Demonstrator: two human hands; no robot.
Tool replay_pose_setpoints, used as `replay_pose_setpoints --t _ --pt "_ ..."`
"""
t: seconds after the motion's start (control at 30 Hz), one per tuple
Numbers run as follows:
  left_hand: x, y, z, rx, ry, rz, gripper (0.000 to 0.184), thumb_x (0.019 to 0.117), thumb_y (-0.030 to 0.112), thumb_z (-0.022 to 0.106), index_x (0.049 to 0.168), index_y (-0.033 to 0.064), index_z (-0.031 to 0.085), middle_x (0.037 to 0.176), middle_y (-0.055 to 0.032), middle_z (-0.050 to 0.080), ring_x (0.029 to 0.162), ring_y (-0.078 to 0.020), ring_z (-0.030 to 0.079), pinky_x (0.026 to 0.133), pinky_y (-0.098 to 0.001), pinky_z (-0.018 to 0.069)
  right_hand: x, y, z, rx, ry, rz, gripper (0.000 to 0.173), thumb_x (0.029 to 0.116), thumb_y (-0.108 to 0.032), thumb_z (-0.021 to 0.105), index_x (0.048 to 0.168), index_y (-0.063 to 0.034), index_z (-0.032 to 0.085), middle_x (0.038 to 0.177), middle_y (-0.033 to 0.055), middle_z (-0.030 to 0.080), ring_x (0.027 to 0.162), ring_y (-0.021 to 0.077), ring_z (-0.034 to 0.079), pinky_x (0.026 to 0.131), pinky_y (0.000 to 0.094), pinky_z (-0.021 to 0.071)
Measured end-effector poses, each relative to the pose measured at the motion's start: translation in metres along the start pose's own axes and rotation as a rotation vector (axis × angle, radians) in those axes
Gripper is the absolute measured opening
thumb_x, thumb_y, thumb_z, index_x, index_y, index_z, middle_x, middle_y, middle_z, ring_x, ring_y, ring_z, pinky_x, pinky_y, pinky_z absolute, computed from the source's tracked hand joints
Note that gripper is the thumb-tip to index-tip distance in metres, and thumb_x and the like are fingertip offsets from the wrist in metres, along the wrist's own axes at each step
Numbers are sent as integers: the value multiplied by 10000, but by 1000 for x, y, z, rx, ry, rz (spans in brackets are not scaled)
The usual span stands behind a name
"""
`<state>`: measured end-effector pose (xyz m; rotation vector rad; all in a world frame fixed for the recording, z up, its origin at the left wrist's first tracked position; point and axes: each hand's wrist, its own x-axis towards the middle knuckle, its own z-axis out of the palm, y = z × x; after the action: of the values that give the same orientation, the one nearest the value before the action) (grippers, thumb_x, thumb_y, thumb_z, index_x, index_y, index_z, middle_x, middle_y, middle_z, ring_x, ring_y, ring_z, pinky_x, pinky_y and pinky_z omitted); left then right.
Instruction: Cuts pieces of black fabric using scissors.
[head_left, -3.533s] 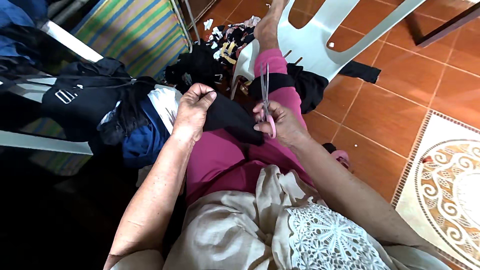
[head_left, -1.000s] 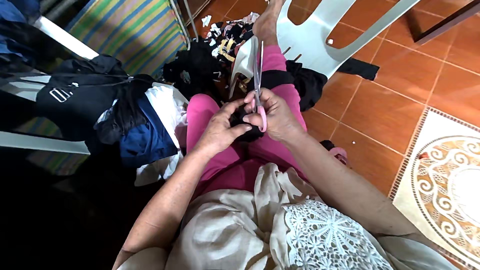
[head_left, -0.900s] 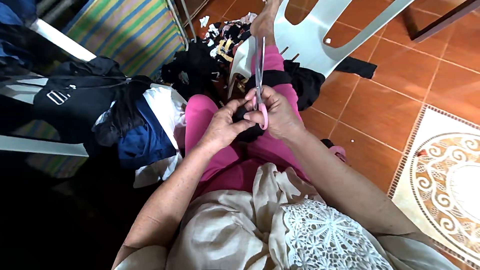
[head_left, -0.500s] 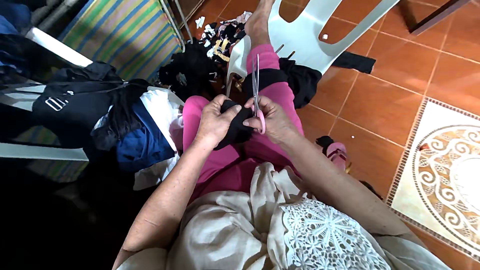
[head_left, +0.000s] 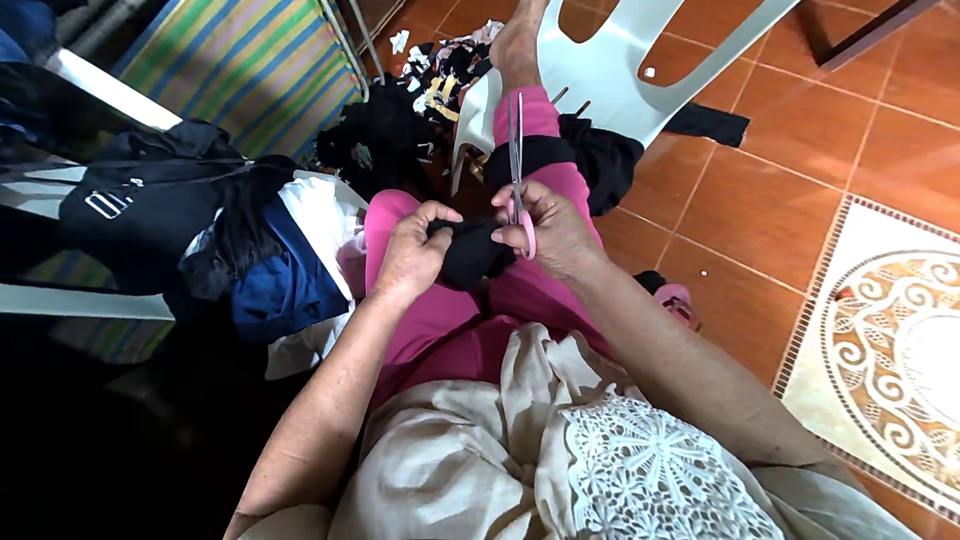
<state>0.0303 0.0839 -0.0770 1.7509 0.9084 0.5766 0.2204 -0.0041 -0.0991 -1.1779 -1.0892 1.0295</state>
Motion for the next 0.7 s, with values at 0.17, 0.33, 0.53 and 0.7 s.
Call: replay_pose_setpoints --t 0.17,0.33,0.53,0.7 --pt "-1 17 2 126 -212 -33 309 935 3 647 1243 19 662 1123 -121 704 1015 -170 679 914 -387 558 7 -11 12 -78 -30 13 377 772 76 697 1112 -70 626 775 6 641 560 24 550 467 149 440" --pt "2 19 5 176 -165 -3 112 999 33 598 1054 -15 682 915 -115 686 814 -154 647 777 -352 539 17 -18 14 -124 27 55 394 758 52 720 1128 -34 616 807 -20 644 627 -1 579 547 150 477" --pt "4 31 1 151 -38 -3 156 1045 116 550 1020 23 673 869 -61 637 717 -93 575 663 -281 488 17 -10 13 -90 23 22 460 745 53 741 1179 -14 604 866 6 633 668 19 583 579 169 497" --pt "5 28 -4 205 -33 -16 114 1021 68 546 1014 33 655 846 -67 643 717 -111 602 669 -309 509 17 -4 12 -64 33 39 413 766 35 737 1160 -23 627 836 0 631 625 9 564 536 164 475"
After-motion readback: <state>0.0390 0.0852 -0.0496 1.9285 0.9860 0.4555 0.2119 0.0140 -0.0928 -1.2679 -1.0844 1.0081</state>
